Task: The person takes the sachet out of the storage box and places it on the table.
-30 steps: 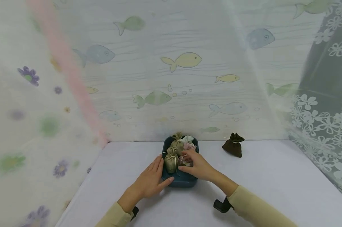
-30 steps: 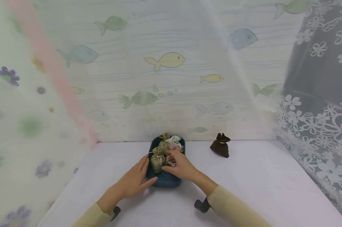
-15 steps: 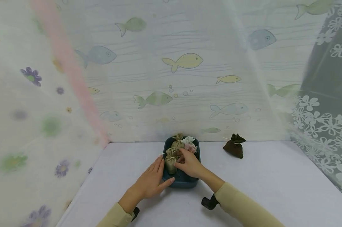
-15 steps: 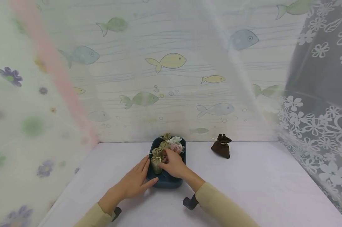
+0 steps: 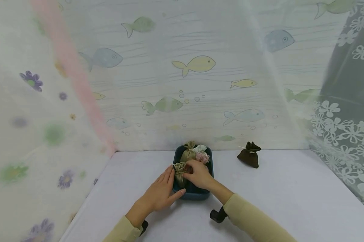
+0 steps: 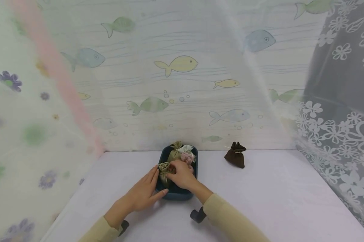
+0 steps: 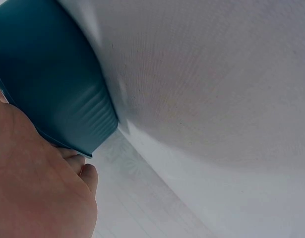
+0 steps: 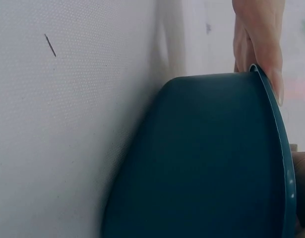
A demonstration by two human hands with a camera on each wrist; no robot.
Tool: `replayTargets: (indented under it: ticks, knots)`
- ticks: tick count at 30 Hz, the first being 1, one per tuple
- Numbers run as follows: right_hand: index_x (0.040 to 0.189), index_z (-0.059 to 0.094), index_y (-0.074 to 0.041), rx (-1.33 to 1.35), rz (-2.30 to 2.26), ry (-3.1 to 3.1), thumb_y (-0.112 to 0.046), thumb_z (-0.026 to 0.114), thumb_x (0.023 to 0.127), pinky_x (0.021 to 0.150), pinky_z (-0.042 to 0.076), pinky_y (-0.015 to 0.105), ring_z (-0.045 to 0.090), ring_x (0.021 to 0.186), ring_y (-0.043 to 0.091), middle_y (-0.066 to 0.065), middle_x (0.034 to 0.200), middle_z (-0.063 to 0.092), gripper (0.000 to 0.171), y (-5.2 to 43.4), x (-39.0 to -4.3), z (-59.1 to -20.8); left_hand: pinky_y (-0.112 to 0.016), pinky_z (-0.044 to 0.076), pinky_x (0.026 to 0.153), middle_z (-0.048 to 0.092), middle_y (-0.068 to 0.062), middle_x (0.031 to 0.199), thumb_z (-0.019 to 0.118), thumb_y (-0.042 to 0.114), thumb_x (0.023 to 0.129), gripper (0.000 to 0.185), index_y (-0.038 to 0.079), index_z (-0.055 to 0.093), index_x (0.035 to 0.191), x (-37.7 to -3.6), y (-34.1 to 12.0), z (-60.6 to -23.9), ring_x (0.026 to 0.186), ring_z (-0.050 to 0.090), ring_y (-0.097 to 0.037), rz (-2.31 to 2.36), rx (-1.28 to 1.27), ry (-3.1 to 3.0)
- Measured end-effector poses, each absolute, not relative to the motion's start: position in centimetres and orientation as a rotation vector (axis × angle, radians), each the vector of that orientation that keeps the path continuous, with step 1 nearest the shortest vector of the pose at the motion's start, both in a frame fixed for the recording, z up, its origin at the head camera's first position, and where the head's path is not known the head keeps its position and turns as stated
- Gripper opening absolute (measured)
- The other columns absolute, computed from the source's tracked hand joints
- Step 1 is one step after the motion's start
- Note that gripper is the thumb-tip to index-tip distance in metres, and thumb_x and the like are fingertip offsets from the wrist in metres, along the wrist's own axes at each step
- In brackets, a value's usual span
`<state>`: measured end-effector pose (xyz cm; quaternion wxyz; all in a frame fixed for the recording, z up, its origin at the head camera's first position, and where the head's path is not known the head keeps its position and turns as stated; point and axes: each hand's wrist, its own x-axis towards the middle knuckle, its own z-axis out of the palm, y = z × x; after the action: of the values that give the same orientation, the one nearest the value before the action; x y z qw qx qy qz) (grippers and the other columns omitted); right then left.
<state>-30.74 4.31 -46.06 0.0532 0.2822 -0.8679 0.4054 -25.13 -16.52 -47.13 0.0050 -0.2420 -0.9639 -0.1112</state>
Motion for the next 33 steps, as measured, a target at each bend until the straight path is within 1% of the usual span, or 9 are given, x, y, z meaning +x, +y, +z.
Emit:
replayTargets:
  ticks: [3, 8, 15, 22, 27, 31, 33]
  knots:
    - [0.094, 0.068, -0.009, 0.86, 1.198, -2.63, -0.01, 0.076, 0.092, 0.065, 0.048, 0.026, 0.057, 0.076, 0.011, 0.0, 0.087, 0.063, 0.009, 4.3, -30.7, -46.2, -0.051, 0.025, 0.122, 0.013, -0.023, 0.169, 0.03, 0.075, 0.101, 0.102, -0.008, 0.022, 0.159, -25.1, -16.5, -47.2, 0.156, 0.016, -0.035, -0.364, -0.757, -3.008]
    - [0.095, 0.068, -0.009, 0.853, 1.197, -2.624, -0.011, 0.074, 0.094, 0.064, 0.047, 0.026, 0.057, 0.076, 0.01, -0.001, 0.087, 0.063, 0.006, 4.5, -30.4, -46.0, -0.05, 0.025, 0.123, 0.012, -0.023, 0.169, 0.03, 0.076, 0.1, 0.103, -0.008, 0.022, 0.159, -25.0, -16.5, -47.4, 0.156, 0.015, -0.034, -0.372, -0.761, -3.013]
    - [0.1, 0.069, -0.009, 0.939, 1.288, -2.543, -0.009, 0.071, 0.096, 0.07, 0.051, 0.028, 0.059, 0.083, 0.013, 0.002, 0.094, 0.065, 0.005, 5.6, -29.6, -44.3, -0.048, 0.023, 0.124, 0.01, -0.021, 0.169, 0.029, 0.076, 0.1, 0.102, -0.006, 0.02, 0.16, -25.0, -16.5, -47.3, 0.157, 0.013, -0.033, -0.356, -0.744, -3.031]
    - [0.099, 0.068, -0.011, 1.003, 1.291, -2.49, -0.01, 0.071, 0.096, 0.073, 0.052, 0.027, 0.06, 0.085, 0.013, 0.0, 0.094, 0.064, 0.005, 6.9, -28.9, -42.4, -0.048, 0.022, 0.124, 0.01, -0.022, 0.169, 0.03, 0.075, 0.1, 0.102, -0.006, 0.02, 0.16, -25.0, -16.6, -47.1, 0.157, 0.013, -0.033, -0.35, -0.74, -3.025]
    - [0.105, 0.069, -0.011, 1.033, 1.375, -2.483, -0.011, 0.071, 0.098, 0.074, 0.054, 0.028, 0.062, 0.086, 0.015, 0.001, 0.096, 0.065, 0.007, 8.0, -28.3, -41.5, -0.05, 0.024, 0.123, 0.013, -0.023, 0.169, 0.032, 0.074, 0.101, 0.101, -0.008, 0.021, 0.159, -25.0, -16.6, -47.1, 0.156, 0.016, -0.035, -0.372, -0.746, -3.007]
    - [0.118, 0.068, -0.008, 1.047, 1.428, -2.479, -0.011, 0.069, 0.099, 0.076, 0.057, 0.031, 0.064, 0.086, 0.018, 0.003, 0.1, 0.065, 0.02, 9.0, -27.8, -40.7, -0.052, 0.025, 0.122, 0.014, -0.024, 0.168, 0.034, 0.073, 0.101, 0.101, -0.009, 0.023, 0.159, -25.1, -16.6, -47.1, 0.155, 0.017, -0.037, -0.395, -0.759, -2.99]
    - [0.123, 0.067, -0.008, 1.043, 1.431, -2.484, -0.011, 0.069, 0.099, 0.078, 0.057, 0.032, 0.064, 0.087, 0.018, 0.004, 0.102, 0.064, 0.024, 9.7, -27.6, -40.4, -0.052, 0.026, 0.122, 0.015, -0.025, 0.168, 0.036, 0.072, 0.101, 0.101, -0.009, 0.024, 0.158, -25.1, -16.6, -47.1, 0.155, 0.018, -0.037, -0.404, -0.761, -2.983]
